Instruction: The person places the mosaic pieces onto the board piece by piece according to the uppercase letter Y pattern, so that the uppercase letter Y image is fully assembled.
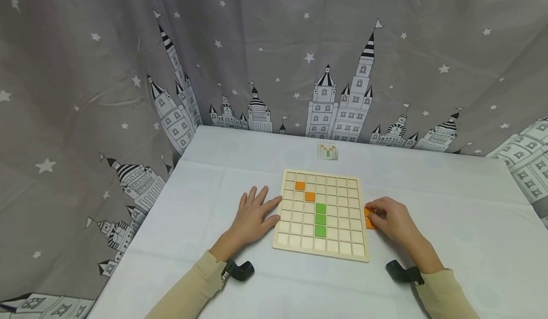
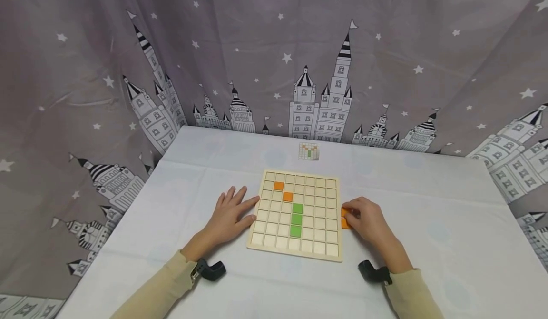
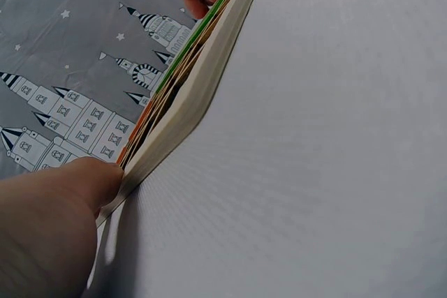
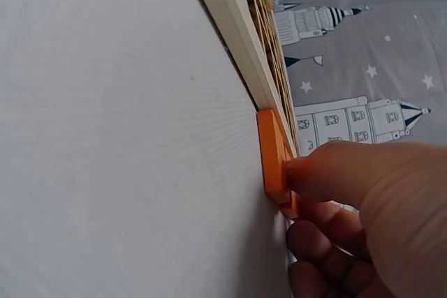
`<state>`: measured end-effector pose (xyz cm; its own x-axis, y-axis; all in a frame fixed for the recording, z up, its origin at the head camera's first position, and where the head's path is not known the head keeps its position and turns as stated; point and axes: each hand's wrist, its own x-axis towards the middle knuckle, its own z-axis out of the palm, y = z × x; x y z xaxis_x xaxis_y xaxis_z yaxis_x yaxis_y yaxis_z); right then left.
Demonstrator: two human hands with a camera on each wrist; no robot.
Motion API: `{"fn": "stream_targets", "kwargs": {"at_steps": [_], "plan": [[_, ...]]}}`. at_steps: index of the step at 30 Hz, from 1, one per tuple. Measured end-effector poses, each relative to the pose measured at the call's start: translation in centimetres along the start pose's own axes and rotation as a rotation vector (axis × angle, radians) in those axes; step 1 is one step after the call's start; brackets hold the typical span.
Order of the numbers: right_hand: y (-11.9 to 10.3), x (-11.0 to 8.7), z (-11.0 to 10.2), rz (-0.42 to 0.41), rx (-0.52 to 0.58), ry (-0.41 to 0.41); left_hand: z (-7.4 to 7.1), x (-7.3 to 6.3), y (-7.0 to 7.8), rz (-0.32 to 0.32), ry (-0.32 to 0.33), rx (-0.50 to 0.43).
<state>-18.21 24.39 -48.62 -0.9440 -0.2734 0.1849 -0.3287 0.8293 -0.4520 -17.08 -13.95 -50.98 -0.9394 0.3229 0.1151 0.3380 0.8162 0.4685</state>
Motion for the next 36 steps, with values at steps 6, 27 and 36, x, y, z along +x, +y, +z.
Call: {"fn": "stream_targets", "kwargs": {"at_steps": [6, 27, 36], "plan": [[-0.2, 0.1, 0.1, 0.017, 0.003, -0.001, 0.0, 0.1, -0.1, 0.002, -0.004, 0.005], [-1.0, 1.5, -0.5, 0.012, -0.059, -0.131, 0.0, 0.0, 0.0, 0.003, 0.01, -0.006], [-0.8, 1.5, -0.5, 0.0, -0.065, -0.131, 0.1, 0.0, 0.0, 0.002, 0.012, -0.012]]}}
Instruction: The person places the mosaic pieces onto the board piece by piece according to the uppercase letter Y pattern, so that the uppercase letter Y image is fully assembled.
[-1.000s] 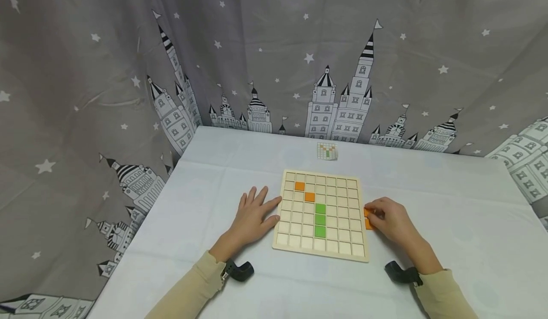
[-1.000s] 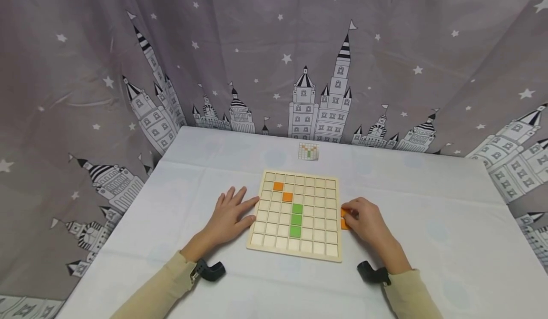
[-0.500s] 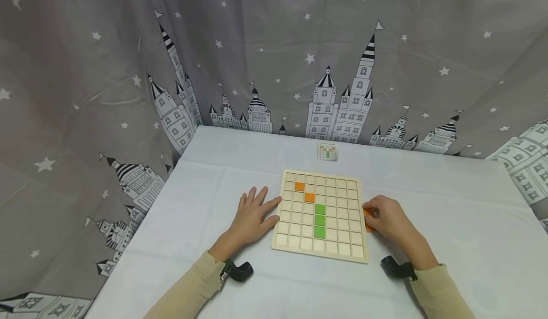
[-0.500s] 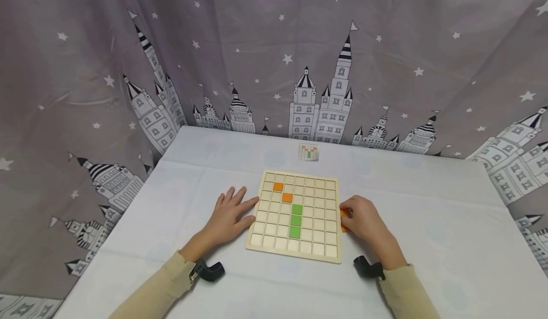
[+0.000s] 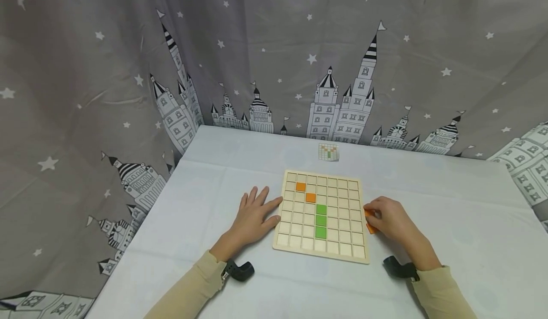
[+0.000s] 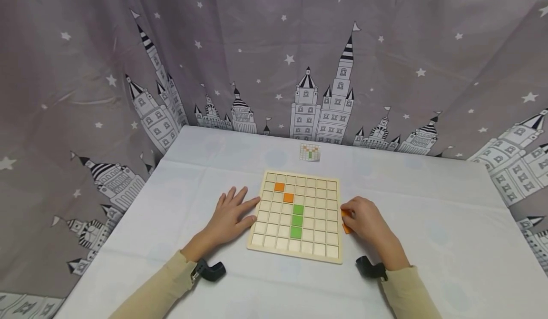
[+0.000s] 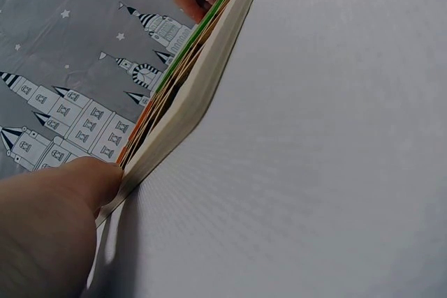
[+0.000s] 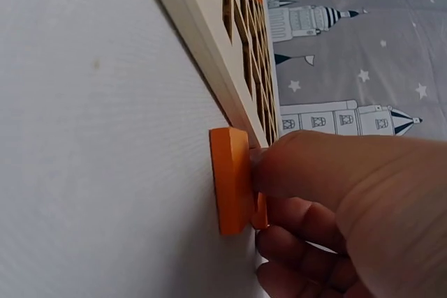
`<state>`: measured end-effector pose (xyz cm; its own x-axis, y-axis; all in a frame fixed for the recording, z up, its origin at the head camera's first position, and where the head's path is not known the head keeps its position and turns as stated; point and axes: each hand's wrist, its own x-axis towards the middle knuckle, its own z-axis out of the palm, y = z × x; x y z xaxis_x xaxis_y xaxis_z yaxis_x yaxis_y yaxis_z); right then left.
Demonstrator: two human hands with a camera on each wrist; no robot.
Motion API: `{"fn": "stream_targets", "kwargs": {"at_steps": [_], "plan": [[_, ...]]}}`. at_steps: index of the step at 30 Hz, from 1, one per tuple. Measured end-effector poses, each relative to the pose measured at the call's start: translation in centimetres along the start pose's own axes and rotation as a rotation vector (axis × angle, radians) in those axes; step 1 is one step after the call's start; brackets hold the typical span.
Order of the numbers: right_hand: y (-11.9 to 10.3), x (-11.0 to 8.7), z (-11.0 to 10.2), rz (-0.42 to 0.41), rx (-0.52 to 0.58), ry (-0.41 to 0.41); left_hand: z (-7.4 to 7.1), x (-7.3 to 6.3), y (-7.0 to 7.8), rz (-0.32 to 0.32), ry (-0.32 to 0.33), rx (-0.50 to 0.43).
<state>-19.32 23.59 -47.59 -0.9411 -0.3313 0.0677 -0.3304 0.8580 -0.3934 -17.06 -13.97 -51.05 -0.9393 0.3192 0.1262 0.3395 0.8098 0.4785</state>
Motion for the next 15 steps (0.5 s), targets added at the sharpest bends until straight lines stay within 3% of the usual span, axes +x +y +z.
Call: {"fn": "stream_targets", "kwargs": {"at_steps": [15], "plan": [[0.71, 0.0, 0.15, -0.021, 0.002, 0.031, 0.1, 0.01, -0.02, -0.007, -0.003, 0.007]]}}
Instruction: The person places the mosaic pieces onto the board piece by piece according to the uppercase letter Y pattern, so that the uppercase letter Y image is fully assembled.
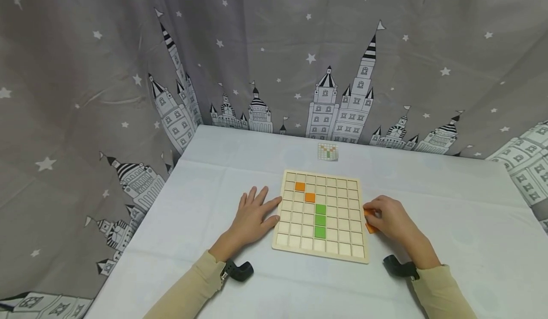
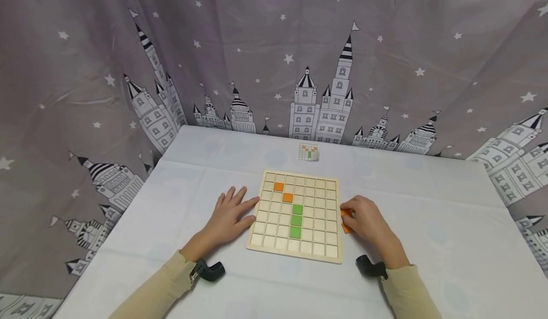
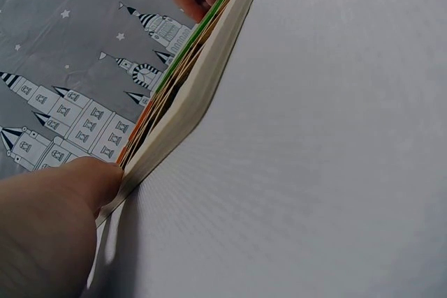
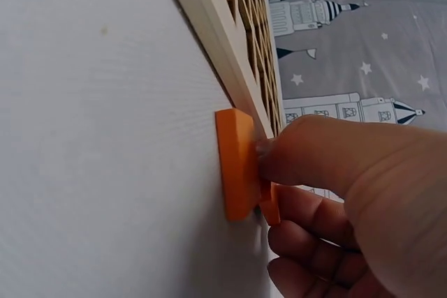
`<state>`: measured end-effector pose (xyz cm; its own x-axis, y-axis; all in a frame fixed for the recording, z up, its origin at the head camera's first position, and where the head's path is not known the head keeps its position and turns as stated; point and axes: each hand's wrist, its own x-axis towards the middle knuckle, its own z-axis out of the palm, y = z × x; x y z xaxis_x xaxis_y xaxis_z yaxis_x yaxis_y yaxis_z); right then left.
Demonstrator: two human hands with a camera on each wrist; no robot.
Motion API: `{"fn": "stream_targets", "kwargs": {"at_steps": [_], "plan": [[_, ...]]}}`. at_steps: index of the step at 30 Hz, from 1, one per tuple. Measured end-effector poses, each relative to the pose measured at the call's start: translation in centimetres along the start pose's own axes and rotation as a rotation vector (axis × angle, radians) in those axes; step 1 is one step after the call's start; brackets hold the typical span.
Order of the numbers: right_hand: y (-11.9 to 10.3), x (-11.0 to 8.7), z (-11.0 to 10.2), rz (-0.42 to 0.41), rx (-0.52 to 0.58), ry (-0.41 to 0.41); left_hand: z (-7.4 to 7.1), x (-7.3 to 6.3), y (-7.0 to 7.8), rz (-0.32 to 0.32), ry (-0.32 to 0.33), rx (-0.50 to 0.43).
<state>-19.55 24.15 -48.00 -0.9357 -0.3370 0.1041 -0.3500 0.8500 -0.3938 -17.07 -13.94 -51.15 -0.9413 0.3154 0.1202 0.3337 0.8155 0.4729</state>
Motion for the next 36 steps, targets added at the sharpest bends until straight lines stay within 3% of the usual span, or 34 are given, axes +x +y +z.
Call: {"fn": "stream_targets", "kwargs": {"at_steps": [7, 16, 27, 36], "plan": [[-0.1, 0.3, -0.5, 0.012, 0.015, 0.01, -0.1, 0.0, 0.0, 0.004, 0.003, -0.004], [-1.1, 1.4, -1.0, -0.079, 0.04, 0.052, 0.2, 0.0, -0.1, 0.002, -0.003, -0.004], [-3.2, 3.3, -0.7, -0.113, 0.069, 0.059, 0.0, 0.0, 0.0, -0.001, 0.001, -0.007], [-4.2, 4.6, -0.2, -0.122, 0.094, 0.005, 0.0, 0.0, 0.0, -0.002, 0.003, -0.006]]}}
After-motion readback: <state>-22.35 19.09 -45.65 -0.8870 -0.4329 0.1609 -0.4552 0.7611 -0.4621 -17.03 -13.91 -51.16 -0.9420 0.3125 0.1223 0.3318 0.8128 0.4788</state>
